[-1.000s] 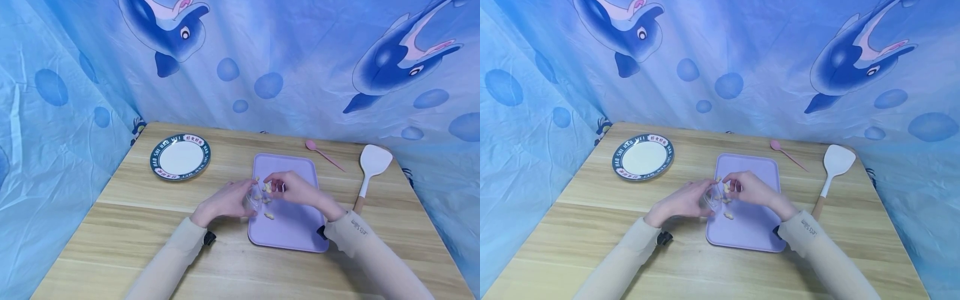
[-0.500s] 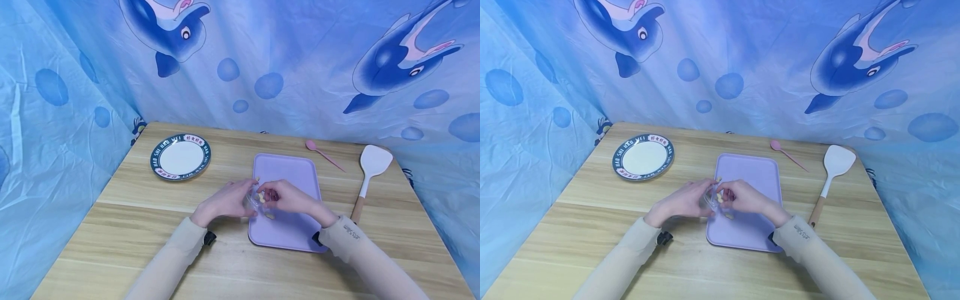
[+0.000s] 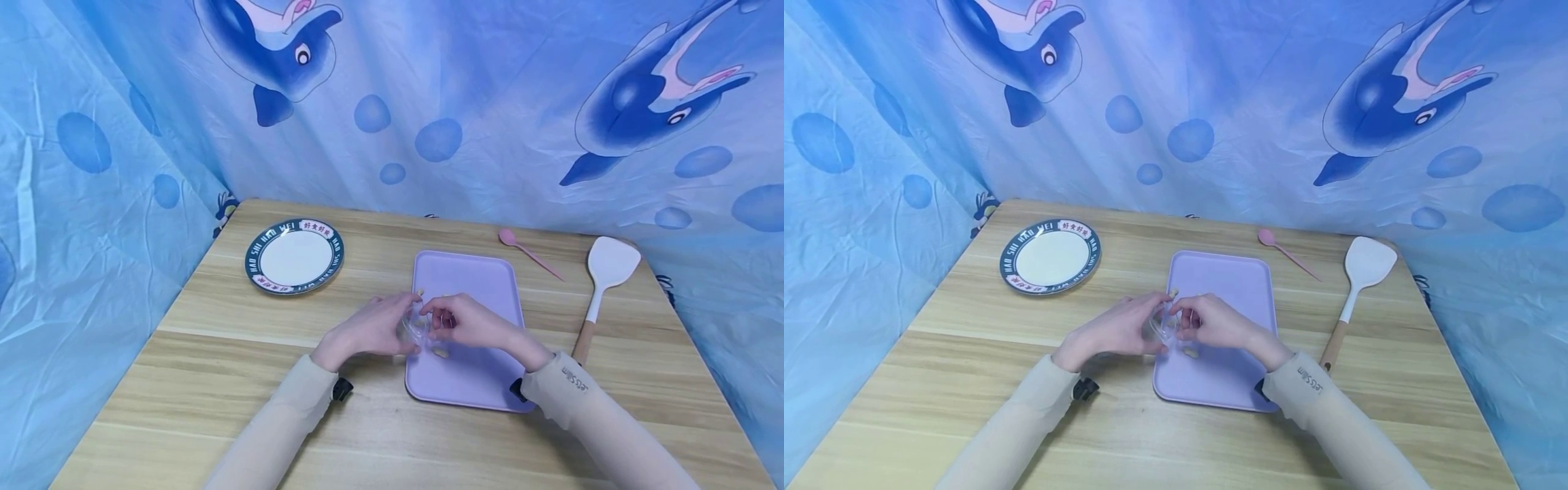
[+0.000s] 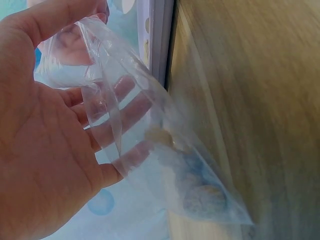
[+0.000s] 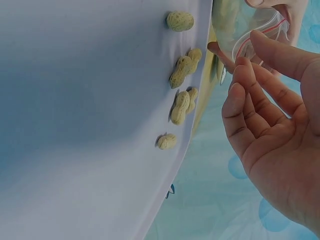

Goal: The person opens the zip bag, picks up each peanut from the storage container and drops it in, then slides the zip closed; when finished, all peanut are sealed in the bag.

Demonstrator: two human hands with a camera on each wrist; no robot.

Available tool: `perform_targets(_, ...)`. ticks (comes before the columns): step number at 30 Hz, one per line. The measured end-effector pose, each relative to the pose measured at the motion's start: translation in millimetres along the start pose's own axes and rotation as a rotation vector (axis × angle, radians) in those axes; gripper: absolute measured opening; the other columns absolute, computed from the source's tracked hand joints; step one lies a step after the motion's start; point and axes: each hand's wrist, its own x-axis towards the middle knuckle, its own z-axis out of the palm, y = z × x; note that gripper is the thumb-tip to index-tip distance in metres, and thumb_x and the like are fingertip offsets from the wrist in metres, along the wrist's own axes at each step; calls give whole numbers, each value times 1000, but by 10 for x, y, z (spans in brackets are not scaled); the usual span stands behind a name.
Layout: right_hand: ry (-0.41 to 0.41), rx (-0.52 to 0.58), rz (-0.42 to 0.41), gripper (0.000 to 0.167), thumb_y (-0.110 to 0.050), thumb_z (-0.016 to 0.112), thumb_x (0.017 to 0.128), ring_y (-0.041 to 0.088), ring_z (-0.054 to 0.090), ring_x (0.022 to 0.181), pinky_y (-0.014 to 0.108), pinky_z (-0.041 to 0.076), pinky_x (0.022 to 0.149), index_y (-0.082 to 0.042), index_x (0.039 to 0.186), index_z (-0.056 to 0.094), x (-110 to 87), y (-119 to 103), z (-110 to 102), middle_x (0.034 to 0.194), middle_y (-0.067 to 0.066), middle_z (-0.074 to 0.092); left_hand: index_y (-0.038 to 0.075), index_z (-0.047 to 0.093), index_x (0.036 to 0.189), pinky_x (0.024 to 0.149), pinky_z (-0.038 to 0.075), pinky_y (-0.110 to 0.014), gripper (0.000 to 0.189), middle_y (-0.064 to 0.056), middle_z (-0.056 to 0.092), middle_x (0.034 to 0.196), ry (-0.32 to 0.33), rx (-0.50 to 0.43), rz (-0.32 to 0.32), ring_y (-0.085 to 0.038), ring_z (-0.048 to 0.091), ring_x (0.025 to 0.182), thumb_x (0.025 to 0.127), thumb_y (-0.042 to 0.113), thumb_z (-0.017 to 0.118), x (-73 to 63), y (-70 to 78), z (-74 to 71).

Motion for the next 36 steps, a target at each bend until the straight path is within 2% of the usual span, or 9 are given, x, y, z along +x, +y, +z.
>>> perform_targets(7, 8, 19, -25, 32, -5, 78, 85, 7, 54, 67, 25, 48, 61, 0, 115, 67, -12, 15, -29, 80, -7, 61, 12, 40, 149, 110, 32, -51, 91, -6, 55, 143, 2, -8, 1, -19, 51, 129, 75, 41, 84, 1, -16, 7)
perform_targets(13, 33, 20, -7, 32, -6, 79, 84, 9, 56, 66, 26, 49, 60, 0, 113, 68, -18, 2, -160, 80, -6, 63, 11, 40, 148, 108, 34, -49, 91, -4, 58, 137, 6, -8, -4, -17, 53, 126, 75, 41, 84, 1, -18, 7)
perform_targets(18, 99, -40, 7, 30, -2, 78, 83, 10, 57, 66, 26, 50, 60, 0, 111, 69, -21, 63, -314, 81, -3, 64, 12, 41, 148, 108, 34, -50, 89, -4, 59, 137, 3, -7, -17, -18, 54, 125, 75, 41, 84, -12, -12, 3)
perform_targets(23, 139, -113, 25, 30, -1, 79, 82, 13, 59, 69, 30, 51, 63, 1, 110, 69, -15, 188, -434, 85, 7, 66, 12, 41, 147, 107, 35, -49, 89, -4, 60, 134, 2, -8, -22, -16, 54, 123, 75, 42, 83, -13, -6, -1)
perform_targets(26, 134, -139, 62, 31, -1, 78, 82, 15, 60, 70, 34, 52, 66, 3, 111, 68, 10, 288, -474, 87, 11, 67, 12, 41, 147, 107, 35, -49, 88, -3, 60, 134, -1, -12, -25, -16, 54, 123, 75, 42, 83, -14, -6, -2)
perform_targets(30, 103, -144, 111, 33, -1, 76, 84, 16, 62, 72, 35, 52, 69, 4, 115, 67, 51, 405, -495, 86, 9, 67, 13, 41, 148, 108, 35, -48, 89, -3, 59, 135, -7, -18, -27, -16, 54, 123, 75, 41, 83, -16, -8, -6)
perform_targets(36, 54, -124, 112, 34, -2, 77, 82, 19, 62, 74, 34, 52, 71, 4, 114, 67, 117, 520, -441, 83, 9, 67, 13, 41, 148, 107, 35, -48, 89, -3, 59, 136, -4, -12, -25, -16, 54, 124, 75, 41, 83, -7, -15, 1)
